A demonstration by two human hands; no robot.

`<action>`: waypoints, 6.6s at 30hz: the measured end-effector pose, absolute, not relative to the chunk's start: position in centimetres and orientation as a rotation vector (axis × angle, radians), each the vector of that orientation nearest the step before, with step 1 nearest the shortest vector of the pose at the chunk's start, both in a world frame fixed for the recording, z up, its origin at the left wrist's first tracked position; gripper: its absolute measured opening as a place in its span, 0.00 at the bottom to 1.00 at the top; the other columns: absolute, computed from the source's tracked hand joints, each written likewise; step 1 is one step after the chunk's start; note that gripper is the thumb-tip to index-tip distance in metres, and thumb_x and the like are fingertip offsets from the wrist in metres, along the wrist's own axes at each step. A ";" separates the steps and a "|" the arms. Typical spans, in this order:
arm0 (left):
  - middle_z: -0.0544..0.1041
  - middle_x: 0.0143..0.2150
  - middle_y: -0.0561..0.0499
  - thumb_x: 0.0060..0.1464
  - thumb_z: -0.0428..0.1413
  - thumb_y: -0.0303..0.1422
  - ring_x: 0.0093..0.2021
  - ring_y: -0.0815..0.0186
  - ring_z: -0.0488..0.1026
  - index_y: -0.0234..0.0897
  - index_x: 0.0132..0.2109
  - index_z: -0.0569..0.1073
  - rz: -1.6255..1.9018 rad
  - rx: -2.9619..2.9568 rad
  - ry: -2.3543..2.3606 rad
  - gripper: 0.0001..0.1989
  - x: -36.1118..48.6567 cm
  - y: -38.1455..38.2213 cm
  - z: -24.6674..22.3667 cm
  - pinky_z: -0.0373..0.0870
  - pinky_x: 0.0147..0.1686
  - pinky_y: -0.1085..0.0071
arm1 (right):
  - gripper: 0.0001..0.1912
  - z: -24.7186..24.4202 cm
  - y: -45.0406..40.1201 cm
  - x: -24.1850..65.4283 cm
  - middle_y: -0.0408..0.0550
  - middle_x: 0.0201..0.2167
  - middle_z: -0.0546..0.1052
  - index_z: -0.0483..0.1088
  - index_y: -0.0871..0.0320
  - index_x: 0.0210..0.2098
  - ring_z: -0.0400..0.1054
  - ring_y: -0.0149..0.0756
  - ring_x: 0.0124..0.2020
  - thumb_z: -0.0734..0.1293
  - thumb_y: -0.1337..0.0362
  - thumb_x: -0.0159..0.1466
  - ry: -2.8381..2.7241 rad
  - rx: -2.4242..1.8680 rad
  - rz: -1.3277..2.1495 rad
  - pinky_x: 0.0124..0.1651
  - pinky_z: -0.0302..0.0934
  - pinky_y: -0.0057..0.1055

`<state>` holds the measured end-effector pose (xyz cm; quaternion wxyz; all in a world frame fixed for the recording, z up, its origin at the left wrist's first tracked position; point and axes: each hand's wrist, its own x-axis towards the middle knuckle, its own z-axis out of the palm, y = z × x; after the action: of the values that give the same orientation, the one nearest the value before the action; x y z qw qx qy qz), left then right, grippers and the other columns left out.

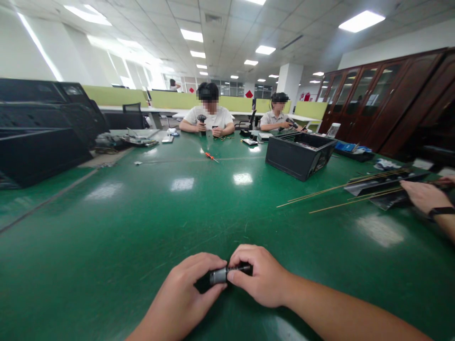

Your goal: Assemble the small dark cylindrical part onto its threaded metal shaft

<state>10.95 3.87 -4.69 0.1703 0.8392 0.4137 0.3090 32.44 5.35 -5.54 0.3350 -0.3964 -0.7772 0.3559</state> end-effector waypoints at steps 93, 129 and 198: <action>0.80 0.41 0.57 0.55 0.61 0.28 0.41 0.67 0.78 0.47 0.45 0.76 0.901 2.416 1.186 0.12 10.8 4.0 -4.2 0.75 0.43 0.74 | 0.02 -5.7 5.4 32.5 0.42 0.30 0.74 0.75 0.57 0.32 0.68 0.32 0.33 0.70 0.65 0.60 -1.995 -1.024 0.925 0.38 0.58 0.27; 0.81 0.41 0.52 0.54 0.60 0.29 0.41 0.64 0.79 0.44 0.44 0.77 0.901 2.424 1.202 0.10 10.8 3.9 -4.0 0.77 0.42 0.71 | 0.02 -5.6 5.3 32.6 0.43 0.31 0.75 0.75 0.57 0.32 0.69 0.32 0.34 0.69 0.65 0.61 -2.012 -1.030 0.916 0.39 0.59 0.28; 0.80 0.41 0.56 0.56 0.60 0.28 0.41 0.67 0.78 0.46 0.45 0.76 0.861 2.391 1.205 0.11 10.7 4.1 -4.1 0.74 0.43 0.73 | 0.01 -5.6 5.4 32.6 0.42 0.30 0.74 0.74 0.57 0.32 0.68 0.31 0.33 0.70 0.66 0.60 -2.001 -1.019 0.910 0.37 0.58 0.27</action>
<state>10.69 4.13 -4.11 0.1636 0.8387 0.4227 0.3020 32.57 5.37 -5.64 0.3515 -0.3937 -0.7732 0.3517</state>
